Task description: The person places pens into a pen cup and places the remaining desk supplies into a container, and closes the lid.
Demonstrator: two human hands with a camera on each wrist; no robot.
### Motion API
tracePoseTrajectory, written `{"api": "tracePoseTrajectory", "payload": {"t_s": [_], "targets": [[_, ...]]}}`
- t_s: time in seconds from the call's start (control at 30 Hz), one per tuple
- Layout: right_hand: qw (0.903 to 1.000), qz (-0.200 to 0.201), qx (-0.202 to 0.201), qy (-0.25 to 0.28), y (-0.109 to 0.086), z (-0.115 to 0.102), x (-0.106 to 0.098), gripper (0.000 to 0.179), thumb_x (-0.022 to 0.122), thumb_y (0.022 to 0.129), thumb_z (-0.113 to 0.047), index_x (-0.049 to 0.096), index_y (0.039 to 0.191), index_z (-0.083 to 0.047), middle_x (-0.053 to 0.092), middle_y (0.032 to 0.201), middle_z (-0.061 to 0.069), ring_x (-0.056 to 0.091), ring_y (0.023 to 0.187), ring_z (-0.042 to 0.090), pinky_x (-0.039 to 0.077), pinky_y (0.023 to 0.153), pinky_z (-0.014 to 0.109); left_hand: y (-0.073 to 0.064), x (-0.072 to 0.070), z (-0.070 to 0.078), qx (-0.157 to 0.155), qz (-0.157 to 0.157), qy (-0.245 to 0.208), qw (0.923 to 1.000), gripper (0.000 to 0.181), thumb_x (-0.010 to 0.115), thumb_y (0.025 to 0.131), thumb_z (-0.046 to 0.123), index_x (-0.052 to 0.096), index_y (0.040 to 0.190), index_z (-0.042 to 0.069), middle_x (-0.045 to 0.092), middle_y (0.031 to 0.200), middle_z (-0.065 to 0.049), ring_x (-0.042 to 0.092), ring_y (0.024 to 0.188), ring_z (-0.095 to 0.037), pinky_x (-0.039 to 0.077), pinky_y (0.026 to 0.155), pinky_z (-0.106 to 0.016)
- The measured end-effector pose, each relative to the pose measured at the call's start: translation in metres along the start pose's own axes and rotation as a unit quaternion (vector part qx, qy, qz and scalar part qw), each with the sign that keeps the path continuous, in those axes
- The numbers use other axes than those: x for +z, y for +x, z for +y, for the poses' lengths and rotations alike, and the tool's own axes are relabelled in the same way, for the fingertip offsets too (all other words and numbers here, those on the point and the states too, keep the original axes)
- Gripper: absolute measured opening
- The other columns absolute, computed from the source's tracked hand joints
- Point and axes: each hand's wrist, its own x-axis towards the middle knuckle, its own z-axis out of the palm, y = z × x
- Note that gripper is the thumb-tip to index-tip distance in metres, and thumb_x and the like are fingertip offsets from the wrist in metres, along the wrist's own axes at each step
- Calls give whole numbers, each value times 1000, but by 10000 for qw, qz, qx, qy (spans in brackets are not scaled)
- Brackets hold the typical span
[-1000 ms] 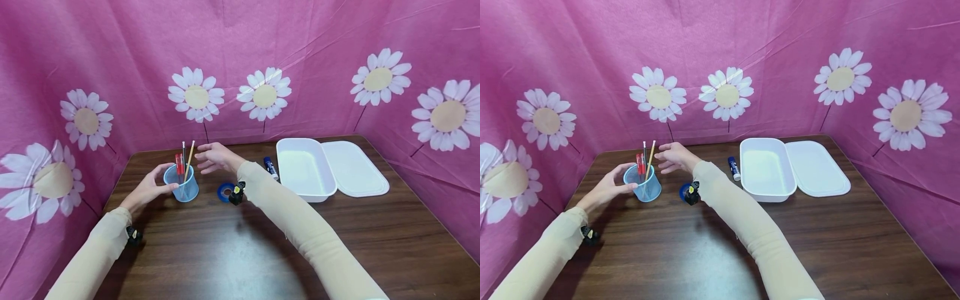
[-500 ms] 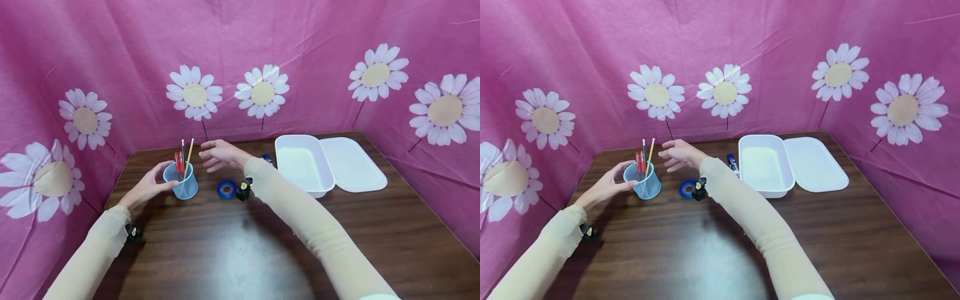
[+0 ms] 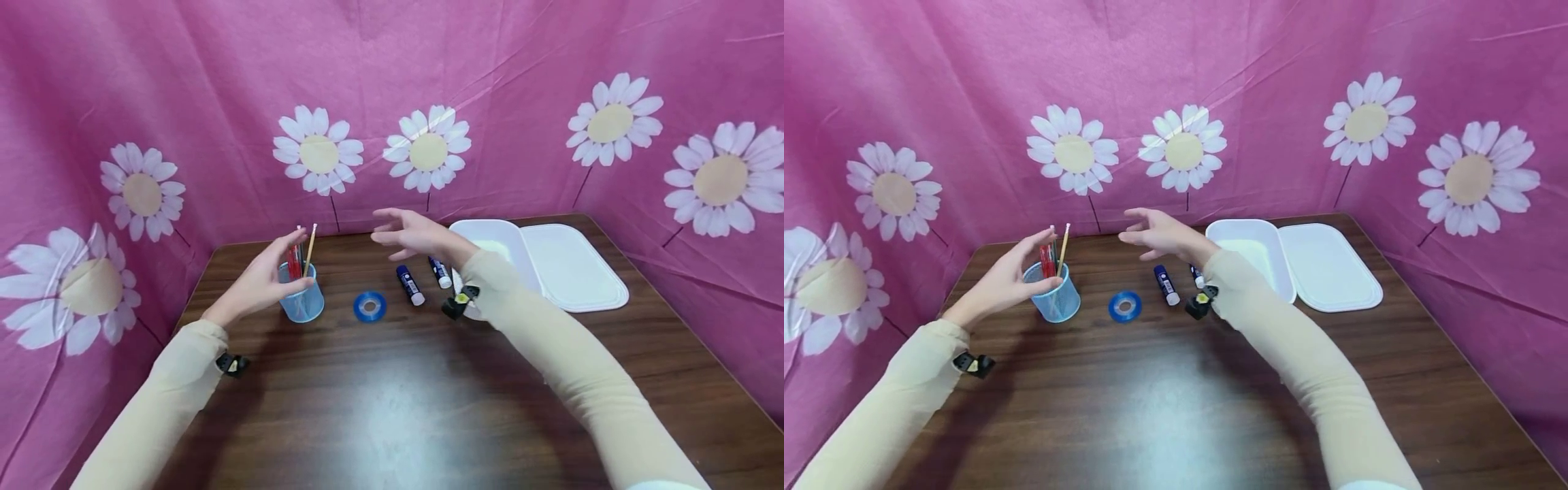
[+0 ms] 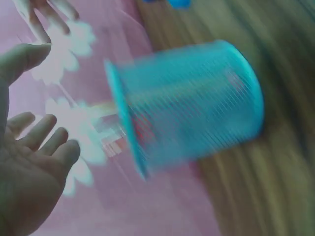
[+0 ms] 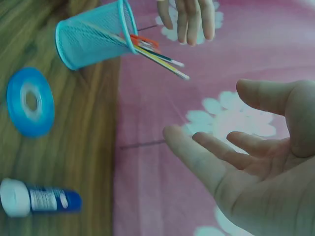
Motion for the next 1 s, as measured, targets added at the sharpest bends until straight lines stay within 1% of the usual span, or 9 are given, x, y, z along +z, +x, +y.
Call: {"api": "tracePoseTrajectory", "payload": {"t_s": [0.1, 0.2, 0.4, 0.5, 0.63, 0.7, 0.77, 0.87, 1.0], "targets": [[9984, 138, -231, -497, -22, 3, -18, 71, 69, 99, -27, 32, 159, -18, 46, 151, 13, 55, 129, 28, 54, 95, 44, 9, 14, 18, 136, -398, -192, 9989, 90, 83, 87, 19, 30, 159, 8, 42, 155, -17, 40, 142, -34, 35, 113, -54], [9932, 234, -409, -1064, -47, 11, -36, 75, 71, 97, -30, 31, 160, -20, 43, 153, 12, 58, 126, 29, 54, 96, 44, 15, 30, 27, 85, -822, -579, 9949, 88, 83, 87, 18, 31, 158, 8, 43, 154, -16, 42, 140, -36, 37, 111, -55], [9818, 498, -634, -1721, -103, 40, -70, 74, 71, 98, -21, 30, 159, -9, 40, 154, 24, 55, 127, 42, 59, 86, 44, 21, 61, 21, -167, -1528, -541, 9866, 84, 82, 88, 19, 34, 156, 7, 43, 152, -18, 46, 136, -39, 45, 104, -57], [9757, 778, -690, -1928, -130, 56, -87, 73, 71, 98, -19, 31, 158, -5, 39, 154, 28, 52, 128, 46, 61, 77, 41, 24, 74, 13, -398, -1665, -490, 9840, 84, 82, 88, 19, 35, 155, 5, 44, 151, -22, 46, 135, -41, 44, 105, -57], [9616, 1298, -611, -2341, -158, 79, -110, 79, 74, 95, -21, 30, 157, -2, 33, 158, 25, 43, 134, 51, 61, 65, 37, 27, 88, 2, -720, -1600, -550, 9830, 86, 85, 85, 19, 36, 153, 1, 44, 150, -26, 42, 138, -42, 37, 110, -57], [9502, 1527, -565, -2659, -168, 91, -122, 84, 78, 92, -21, 30, 156, 3, 31, 159, 25, 39, 135, 54, 61, 66, 35, 28, 94, -3, -902, -1582, -662, 9810, 87, 86, 83, 18, 36, 153, -1, 45, 149, -27, 41, 139, -42, 34, 113, -56], [9461, 1620, -437, -2772, -175, 105, -131, 88, 81, 90, -19, 28, 155, 7, 29, 159, 27, 37, 134, 58, 61, 68, 34, 28, 99, -6, -1082, -1607, -829, 9776, 88, 87, 83, 17, 36, 152, -2, 46, 149, -27, 41, 139, -42, 34, 113, -56], [9461, 1612, -208, -2803, -182, 124, -142, 97, 83, 87, -19, 22, 156, 7, 24, 160, 28, 37, 133, 60, 59, 74, 30, 29, 104, -9, -1319, -1661, -1152, 9704, 88, 87, 82, 13, 37, 153, -1, 46, 149, -26, 43, 137, -42, 37, 111, -56], [9664, 1385, 25, -2167, -189, 145, -149, 105, 81, 88, -16, 7, 162, -1, 11, 164, 27, 28, 138, 60, 57, 79, 28, 33, 109, -11, -1517, -1631, -1436, 9642, 86, 87, 81, 10, 40, 151, 0, 47, 148, -24, 48, 131, -40, 40, 109, -54]]}}
